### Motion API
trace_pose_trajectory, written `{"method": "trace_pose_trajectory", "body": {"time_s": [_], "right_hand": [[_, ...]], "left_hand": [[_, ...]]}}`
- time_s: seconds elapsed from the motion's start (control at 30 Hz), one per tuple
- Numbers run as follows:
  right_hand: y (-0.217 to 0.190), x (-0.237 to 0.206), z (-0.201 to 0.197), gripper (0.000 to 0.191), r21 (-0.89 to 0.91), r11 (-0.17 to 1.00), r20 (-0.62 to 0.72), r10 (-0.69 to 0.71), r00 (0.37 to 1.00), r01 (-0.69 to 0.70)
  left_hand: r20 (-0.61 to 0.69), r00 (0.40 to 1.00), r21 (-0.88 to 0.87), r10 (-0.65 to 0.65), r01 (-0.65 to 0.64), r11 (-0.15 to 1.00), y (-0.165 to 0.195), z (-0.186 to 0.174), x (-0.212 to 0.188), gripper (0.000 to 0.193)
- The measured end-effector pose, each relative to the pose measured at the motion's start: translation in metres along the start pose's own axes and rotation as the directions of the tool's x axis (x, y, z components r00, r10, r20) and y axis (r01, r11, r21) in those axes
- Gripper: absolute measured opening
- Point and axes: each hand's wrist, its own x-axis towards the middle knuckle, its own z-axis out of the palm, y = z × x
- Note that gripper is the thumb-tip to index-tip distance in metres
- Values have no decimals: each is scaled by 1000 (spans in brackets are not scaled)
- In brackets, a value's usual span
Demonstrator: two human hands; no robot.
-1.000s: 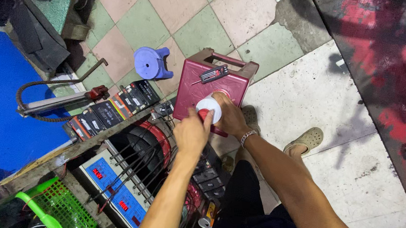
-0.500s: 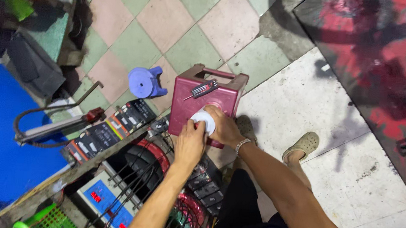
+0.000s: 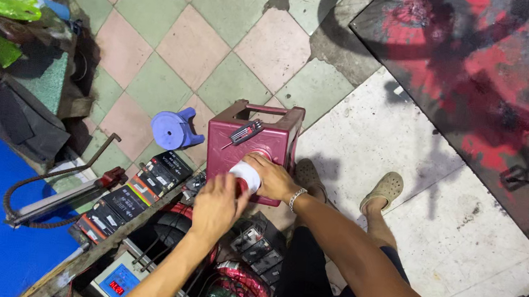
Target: The person adjusts the front brake caliper and handlebar components of a bicycle using a multi-tool hex key set and applying fluid from a syringe. They manipulate the tool to tighten screws on the brake assembly and handle a bottle of fluid.
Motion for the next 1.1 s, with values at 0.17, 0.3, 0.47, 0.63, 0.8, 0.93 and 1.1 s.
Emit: {"method": "trace_pose_trajectory", "body": {"time_s": [0.17, 0.3, 0.47, 0.63, 0.8, 0.93, 1.1], "right_hand": [[5, -2, 3, 83, -36, 998, -40, -44, 998, 43], [10, -1, 5, 85, -14, 1000, -21, -20, 1000, 20], [9, 1, 8, 84, 3, 1000, -6, 0, 1000, 0], [3, 0, 9, 89, 44, 998, -28, -37, 999, 38], [-4, -3, 1, 97, -26, 999, -68, -39, 997, 37], [-1, -29, -3, 96, 38, 995, -176, 98, 980, -93], [51, -137, -20, 62, 310, 750, -175, 649, 741, -584]], "left_hand": [[-417, 854, 249, 310, -221, 943, 16, -4, 1, 45], [-667, 712, 133, 220, -176, 975, 13, 11, 1, 63], [-284, 954, 42, 99, -90, 995, 2, 32, 20, 42], [-371, 898, 144, 236, -195, 970, -13, 14, 19, 36], [-422, 896, -92, 137, -193, 977, 6, -45, 108, 46], [-219, 964, 71, 148, -135, 988, 33, -51, 167, 63], [-155, 951, 222, 267, -230, 948, 32, -32, 201, 51]]}}
